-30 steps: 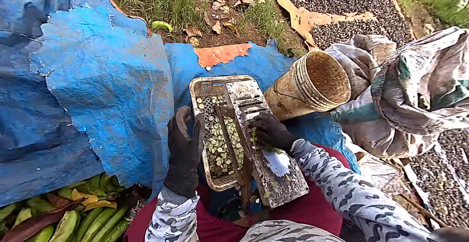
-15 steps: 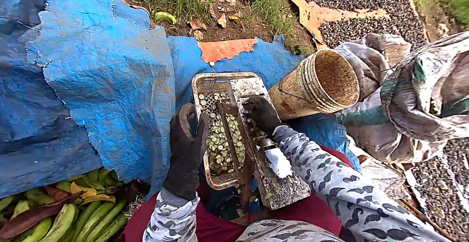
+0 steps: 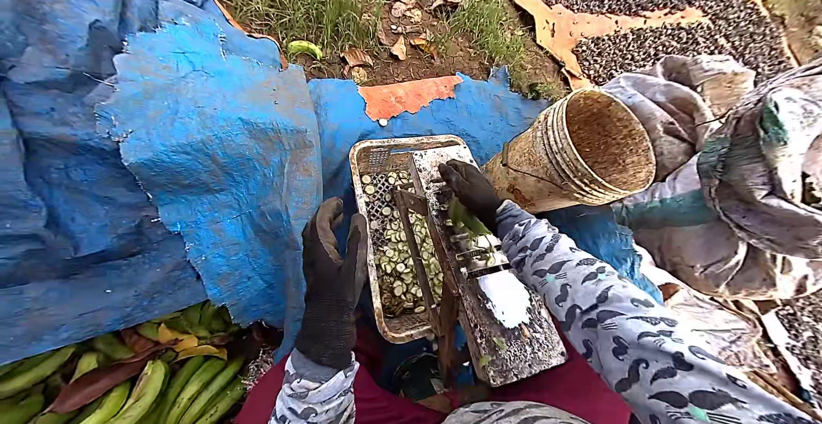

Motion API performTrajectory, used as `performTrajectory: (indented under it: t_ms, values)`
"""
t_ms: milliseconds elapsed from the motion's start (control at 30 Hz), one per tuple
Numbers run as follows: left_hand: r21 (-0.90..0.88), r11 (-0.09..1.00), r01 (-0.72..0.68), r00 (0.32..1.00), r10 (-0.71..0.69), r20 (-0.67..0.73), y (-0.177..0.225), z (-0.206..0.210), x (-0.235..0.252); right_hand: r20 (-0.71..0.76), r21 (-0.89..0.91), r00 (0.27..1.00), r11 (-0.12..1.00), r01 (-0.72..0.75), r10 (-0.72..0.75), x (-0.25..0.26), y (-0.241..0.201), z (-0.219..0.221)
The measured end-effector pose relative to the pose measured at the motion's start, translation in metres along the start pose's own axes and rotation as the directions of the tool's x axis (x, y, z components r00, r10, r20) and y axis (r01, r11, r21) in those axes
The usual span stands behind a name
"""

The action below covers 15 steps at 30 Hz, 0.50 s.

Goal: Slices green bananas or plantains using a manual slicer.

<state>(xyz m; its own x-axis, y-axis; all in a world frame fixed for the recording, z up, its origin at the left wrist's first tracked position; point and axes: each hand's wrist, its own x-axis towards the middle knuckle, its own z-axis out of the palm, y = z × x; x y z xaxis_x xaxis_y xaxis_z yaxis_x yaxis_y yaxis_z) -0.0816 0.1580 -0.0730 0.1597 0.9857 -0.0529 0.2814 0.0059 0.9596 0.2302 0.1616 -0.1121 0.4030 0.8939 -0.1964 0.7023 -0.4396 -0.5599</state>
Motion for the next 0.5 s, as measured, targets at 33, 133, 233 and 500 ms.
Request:
performTrajectory:
  t_ms: [33, 133, 233, 500]
  values:
    - [-0.02, 1.0, 0.013, 1.0, -0.013, 0.001, -0.003, -0.002, 0.001, 0.132, 0.194, 0.989, 0.98, 0.046, -0.073, -0.001, 0.004, -0.017]
    - [-0.01, 0.998, 0.054, 0.999, -0.054, 0.004, -0.001, 0.001, 0.005, 0.471, 0.255, 0.855, 0.961, 0.106, -0.22, -0.003, 0.018, -0.057]
    - [0.0, 0.999, 0.051, 0.998, -0.051, 0.038, 0.008, 0.009, 0.006, 0.54, -0.206, 0.821, 0.916, 0.344, -0.187, -0.009, 0.023, -0.071]
    - [0.094, 0.996, 0.009, 1.0, -0.011, 0.026, 0.004, 0.015, 0.004, 0.175, -0.325, 0.962, 0.91, 0.259, -0.211, -0.074, 0.051, -0.032]
